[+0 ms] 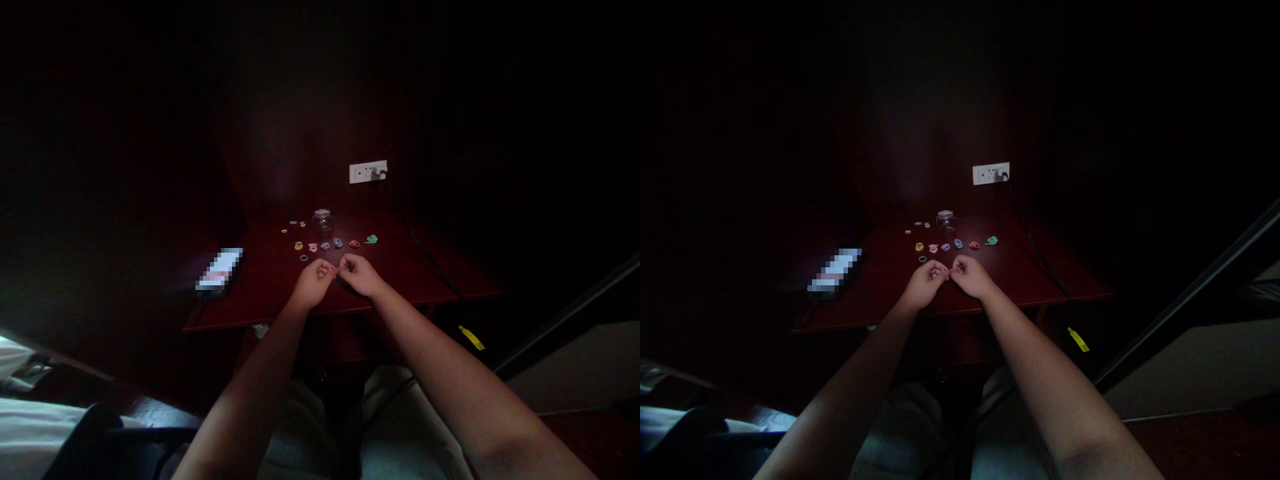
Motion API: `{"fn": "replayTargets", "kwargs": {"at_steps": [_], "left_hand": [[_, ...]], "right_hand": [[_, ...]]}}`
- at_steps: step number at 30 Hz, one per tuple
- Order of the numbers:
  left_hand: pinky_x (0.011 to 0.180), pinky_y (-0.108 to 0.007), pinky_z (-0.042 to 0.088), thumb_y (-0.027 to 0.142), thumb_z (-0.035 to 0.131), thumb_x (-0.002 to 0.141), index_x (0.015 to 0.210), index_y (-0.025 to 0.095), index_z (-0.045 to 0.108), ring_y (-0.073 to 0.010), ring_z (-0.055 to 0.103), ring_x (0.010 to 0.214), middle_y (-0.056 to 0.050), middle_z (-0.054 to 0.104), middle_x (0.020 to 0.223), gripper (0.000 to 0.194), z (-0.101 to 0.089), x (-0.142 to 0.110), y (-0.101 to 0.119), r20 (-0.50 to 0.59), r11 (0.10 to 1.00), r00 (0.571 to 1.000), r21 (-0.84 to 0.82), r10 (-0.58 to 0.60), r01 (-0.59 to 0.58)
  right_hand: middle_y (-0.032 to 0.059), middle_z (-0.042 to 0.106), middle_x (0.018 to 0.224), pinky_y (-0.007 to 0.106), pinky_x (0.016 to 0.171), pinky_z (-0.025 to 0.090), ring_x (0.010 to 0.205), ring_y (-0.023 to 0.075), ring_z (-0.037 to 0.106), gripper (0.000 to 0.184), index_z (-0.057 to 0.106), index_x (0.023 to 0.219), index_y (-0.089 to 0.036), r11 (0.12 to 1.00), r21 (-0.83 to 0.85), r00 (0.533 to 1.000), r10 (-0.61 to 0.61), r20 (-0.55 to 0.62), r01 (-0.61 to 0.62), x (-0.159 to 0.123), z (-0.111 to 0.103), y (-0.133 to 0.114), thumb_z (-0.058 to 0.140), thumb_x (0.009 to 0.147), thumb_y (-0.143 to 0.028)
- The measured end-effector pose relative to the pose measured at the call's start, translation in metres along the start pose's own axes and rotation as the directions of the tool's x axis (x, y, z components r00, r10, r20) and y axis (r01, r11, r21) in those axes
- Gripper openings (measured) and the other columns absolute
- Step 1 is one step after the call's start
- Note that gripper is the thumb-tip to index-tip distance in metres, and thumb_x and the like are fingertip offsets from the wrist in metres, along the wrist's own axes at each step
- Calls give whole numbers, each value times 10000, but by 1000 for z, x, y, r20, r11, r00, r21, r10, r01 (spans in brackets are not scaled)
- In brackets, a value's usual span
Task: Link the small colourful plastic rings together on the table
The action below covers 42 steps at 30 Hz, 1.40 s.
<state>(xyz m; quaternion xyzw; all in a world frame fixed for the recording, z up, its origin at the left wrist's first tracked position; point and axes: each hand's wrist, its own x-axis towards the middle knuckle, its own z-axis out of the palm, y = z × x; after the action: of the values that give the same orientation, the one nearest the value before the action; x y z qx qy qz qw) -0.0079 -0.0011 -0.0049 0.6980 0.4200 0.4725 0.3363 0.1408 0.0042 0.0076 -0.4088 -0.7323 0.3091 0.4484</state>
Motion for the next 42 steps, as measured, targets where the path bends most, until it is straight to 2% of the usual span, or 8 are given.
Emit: {"fn": "replayTargets", "kwargs": {"at_steps": [31, 42], "left_hand": [[623, -212, 420, 195, 516, 736, 769, 137, 549, -91, 535, 644, -21, 597, 703, 73, 0, 0, -2, 6, 1000, 1000, 13, 17, -17], [613, -202, 413, 173, 521, 727, 755, 131, 545, -83, 524, 620, -13, 583, 674, 56, 0, -1, 3, 5, 999, 1000, -36, -7, 7]], "right_hand": [[-50, 407, 511, 191, 442, 272, 475, 76, 360, 122, 416, 596, -170, 1000, 13, 1000, 4, 4, -4, 0, 1, 2, 494, 661, -239], [-52, 412, 514, 188, 441, 270, 474, 72, 360, 109, 416, 604, -169, 1000, 29, 1000, 5, 15, -5, 0, 1, 2, 488, 660, -229]]}}
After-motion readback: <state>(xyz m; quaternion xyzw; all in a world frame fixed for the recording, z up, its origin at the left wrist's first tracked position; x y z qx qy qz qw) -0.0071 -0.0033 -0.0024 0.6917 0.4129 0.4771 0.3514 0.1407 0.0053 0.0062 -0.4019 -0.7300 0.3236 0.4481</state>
